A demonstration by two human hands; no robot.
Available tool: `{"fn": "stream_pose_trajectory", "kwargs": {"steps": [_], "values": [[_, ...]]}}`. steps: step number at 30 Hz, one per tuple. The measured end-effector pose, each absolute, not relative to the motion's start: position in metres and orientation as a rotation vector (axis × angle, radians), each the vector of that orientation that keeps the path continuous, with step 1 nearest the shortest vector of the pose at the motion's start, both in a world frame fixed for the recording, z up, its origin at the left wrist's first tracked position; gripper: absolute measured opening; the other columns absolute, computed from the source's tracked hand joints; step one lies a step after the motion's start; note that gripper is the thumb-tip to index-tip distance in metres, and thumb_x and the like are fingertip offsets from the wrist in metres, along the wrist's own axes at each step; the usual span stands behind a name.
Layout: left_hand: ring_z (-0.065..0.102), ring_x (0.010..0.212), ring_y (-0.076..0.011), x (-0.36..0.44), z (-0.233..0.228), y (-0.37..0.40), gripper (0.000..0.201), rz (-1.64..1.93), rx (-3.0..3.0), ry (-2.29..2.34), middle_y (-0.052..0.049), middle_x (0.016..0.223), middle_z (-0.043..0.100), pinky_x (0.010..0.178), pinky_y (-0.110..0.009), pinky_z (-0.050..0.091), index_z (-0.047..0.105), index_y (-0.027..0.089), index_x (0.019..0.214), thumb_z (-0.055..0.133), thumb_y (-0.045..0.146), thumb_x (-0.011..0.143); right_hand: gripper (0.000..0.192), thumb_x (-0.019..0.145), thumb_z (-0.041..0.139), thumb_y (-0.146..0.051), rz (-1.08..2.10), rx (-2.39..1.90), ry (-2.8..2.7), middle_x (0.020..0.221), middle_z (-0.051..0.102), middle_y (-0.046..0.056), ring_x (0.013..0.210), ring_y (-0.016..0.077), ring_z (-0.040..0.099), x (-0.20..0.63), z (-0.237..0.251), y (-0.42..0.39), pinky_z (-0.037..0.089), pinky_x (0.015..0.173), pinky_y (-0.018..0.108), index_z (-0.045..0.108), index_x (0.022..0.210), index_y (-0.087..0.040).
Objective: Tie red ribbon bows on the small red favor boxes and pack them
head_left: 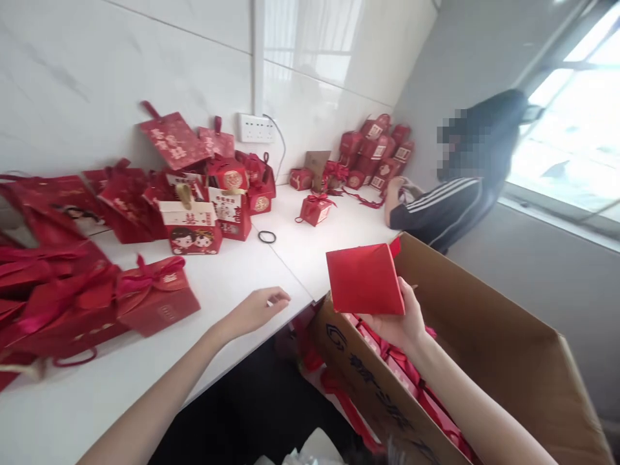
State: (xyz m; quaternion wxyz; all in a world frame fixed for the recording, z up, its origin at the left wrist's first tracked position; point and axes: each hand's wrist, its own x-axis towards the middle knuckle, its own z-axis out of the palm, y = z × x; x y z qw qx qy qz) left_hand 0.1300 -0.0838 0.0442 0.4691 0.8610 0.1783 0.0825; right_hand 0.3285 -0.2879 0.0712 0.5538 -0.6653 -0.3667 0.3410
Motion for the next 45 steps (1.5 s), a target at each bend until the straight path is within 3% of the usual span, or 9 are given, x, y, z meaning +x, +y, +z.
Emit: {"fn": "stream_pose_trajectory", "kwargs": {"steps": [4,9,14,24,28,31,34,38,45], "values": [[0.063,0.084,-0.0182,0.172,0.068,-0.095,0.03,0.455,2.03,0.415,-0.003,0.089,0.069,0.077,-0.03,0.049,0.063,0.02,0.088,0.044,0.043,0.086,0.068,0.083,0.017,-0.07,0.726,-1.589,-0.813,0.11,0.062,0.015,0.096,0.0308,0.063,0.328,0.072,-0.324,0.054,0.074,0.047,0.041,0.127,-0.023],[0.061,0.085,-0.0175,0.208,0.106,-0.126,0.038,0.635,1.92,0.278,-0.003,0.087,0.066,0.077,-0.029,0.048,0.06,0.018,0.087,0.033,0.046,0.09,0.072,0.069,0.07,-0.044,-0.054,-1.984,-1.175,0.133,0.04,0.013,0.117,0.0327,0.049,0.328,0.084,-0.351,0.048,0.091,0.049,0.034,0.13,-0.029],[0.059,0.088,-0.0183,0.235,0.112,-0.157,0.034,0.593,2.151,0.113,-0.004,0.099,0.062,0.078,-0.031,0.048,0.057,0.019,0.1,0.047,0.048,0.086,0.073,0.076,0.067,-0.034,-0.442,-2.106,-1.468,0.134,0.032,0.015,0.125,0.0341,0.039,0.329,0.093,-0.363,0.048,0.092,0.052,0.025,0.135,-0.031],[0.053,0.06,-0.011,0.233,0.091,-0.223,0.009,1.266,2.382,-0.594,0.002,0.065,0.06,0.062,-0.027,0.041,0.056,0.017,0.082,0.05,0.017,0.089,0.075,0.077,0.066,-0.026,-0.66,-2.061,-1.4,0.136,0.032,0.016,0.125,0.0321,0.04,0.335,0.085,-0.386,0.048,0.093,0.051,0.024,0.139,-0.028],[0.054,0.062,-0.0119,0.236,0.078,-0.226,0.012,1.165,2.315,-0.636,0.0,0.067,0.062,0.062,-0.027,0.043,0.055,0.017,0.08,0.046,0.016,0.088,0.075,0.068,0.073,-0.028,-0.568,-2.053,-1.051,0.132,0.041,0.012,0.124,0.032,0.043,0.347,0.077,-0.403,0.043,0.098,0.052,0.035,0.132,-0.027],[0.054,0.062,-0.013,0.238,0.061,-0.208,0.017,1.061,2.322,-0.581,-0.001,0.065,0.06,0.062,-0.026,0.044,0.055,0.017,0.075,0.042,0.015,0.087,0.06,0.067,0.07,-0.04,-0.13,-1.834,-0.503,0.113,0.058,0.008,0.107,0.0297,0.057,0.362,0.068,-0.424,0.049,0.09,0.05,0.046,0.12,-0.025],[0.055,0.061,-0.012,0.236,0.04,-0.172,0.024,0.846,2.394,-0.307,0.0,0.064,0.06,0.061,-0.023,0.044,0.056,0.019,0.073,0.038,0.021,0.089,0.038,0.07,0.062,-0.047,0.307,-1.402,-0.133,0.092,0.068,0.004,0.092,0.0274,0.065,0.373,0.06,-0.449,0.056,0.078,0.046,0.057,0.099,-0.025],[0.061,0.066,-0.0129,0.226,0.012,-0.112,0.026,0.551,2.429,0.186,0.001,0.074,0.066,0.063,-0.022,0.046,0.059,0.021,0.073,0.041,0.035,0.085,0.03,0.071,0.06,-0.046,0.407,-1.111,0.06,0.093,0.071,-0.001,0.09,0.0225,0.067,0.377,0.057,-0.48,0.057,0.079,0.041,0.058,0.096,-0.029],[0.064,0.068,-0.0187,0.19,-0.014,-0.051,0.022,0.549,2.311,0.714,0.004,0.076,0.069,0.064,-0.03,0.051,0.06,0.027,0.071,0.047,0.045,0.072,0.049,0.068,0.052,-0.063,0.286,-1.775,0.032,0.104,0.066,0.005,0.104,0.0279,0.061,0.395,0.029,-0.531,0.053,0.085,0.046,0.054,0.101,-0.027]]}}
